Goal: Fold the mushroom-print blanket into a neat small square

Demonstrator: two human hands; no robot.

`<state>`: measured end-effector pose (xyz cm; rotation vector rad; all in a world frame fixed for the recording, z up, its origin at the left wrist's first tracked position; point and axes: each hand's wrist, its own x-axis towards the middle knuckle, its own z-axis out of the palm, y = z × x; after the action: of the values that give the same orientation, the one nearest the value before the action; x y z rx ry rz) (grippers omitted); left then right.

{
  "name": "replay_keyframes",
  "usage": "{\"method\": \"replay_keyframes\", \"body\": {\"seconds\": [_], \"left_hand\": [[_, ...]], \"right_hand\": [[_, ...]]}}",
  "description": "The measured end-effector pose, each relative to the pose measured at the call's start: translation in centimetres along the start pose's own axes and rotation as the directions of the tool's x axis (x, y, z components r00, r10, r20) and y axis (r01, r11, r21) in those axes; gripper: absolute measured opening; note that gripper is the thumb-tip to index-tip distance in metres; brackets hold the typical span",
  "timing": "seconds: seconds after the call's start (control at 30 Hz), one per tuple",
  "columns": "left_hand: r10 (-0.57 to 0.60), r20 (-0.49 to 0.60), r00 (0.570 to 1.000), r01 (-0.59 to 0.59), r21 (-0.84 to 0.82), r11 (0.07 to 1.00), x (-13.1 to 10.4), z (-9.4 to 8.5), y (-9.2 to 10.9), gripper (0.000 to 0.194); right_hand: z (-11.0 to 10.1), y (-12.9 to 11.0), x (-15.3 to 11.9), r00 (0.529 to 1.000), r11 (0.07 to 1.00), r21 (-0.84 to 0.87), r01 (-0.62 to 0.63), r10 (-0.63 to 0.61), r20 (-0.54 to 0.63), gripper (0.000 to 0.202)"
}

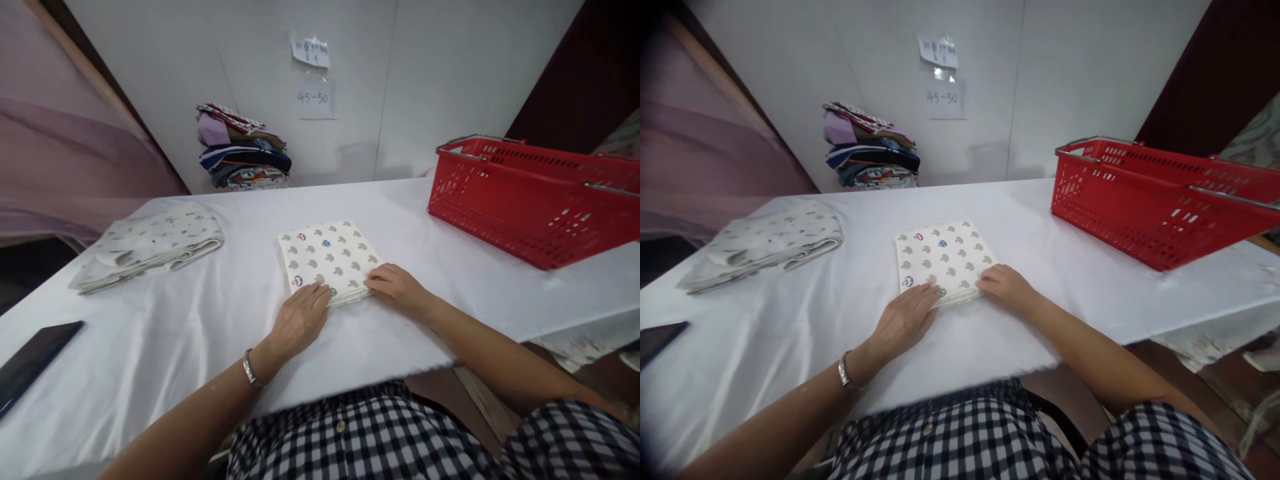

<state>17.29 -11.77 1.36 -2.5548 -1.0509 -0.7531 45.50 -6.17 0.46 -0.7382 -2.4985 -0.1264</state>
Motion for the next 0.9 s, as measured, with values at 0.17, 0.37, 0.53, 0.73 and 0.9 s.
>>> {"method": "replay_keyframes", "body": {"seconds": [0.17,0.37,0.53,0.73,0.9], "left_hand": [[-0.077,0.026,0.997,0.077,-0.001,0.997,-1.2,-0.8,-0.1,0.033],[-0.054,0.023,0.998,0.053,0.042,0.998,-2.0,0.9,0.2,0.026],[-0.07,0.031,0.997,0.07,-0.006,0.998,-2.3,0.7,0.6,0.023],[-0.148,0.103,0.984,0.164,-0.177,0.97,1.0,-1.7,-0.7,0.028],[-0.277,0.25,0.928,0.311,-0.106,0.945,3.4,0.6,-1.6,0.058]], "right_hand": [[-0.2,0.4,-1.2,0.998,0.999,0.013,-0.031,0.032,-0.051,0.027],[0.8,1.7,-2.5,0.996,0.999,0.039,-0.021,0.024,-0.088,0.03],[-0.3,1.5,-2.0,0.998,0.993,0.102,-0.06,0.057,0.024,0.027],[-1.6,1.2,1.5,0.963,0.938,0.222,-0.265,0.247,0.104,0.026],[0.5,1.3,8.7,0.925,0.873,0.308,-0.379,0.372,0.083,0.029]]}}
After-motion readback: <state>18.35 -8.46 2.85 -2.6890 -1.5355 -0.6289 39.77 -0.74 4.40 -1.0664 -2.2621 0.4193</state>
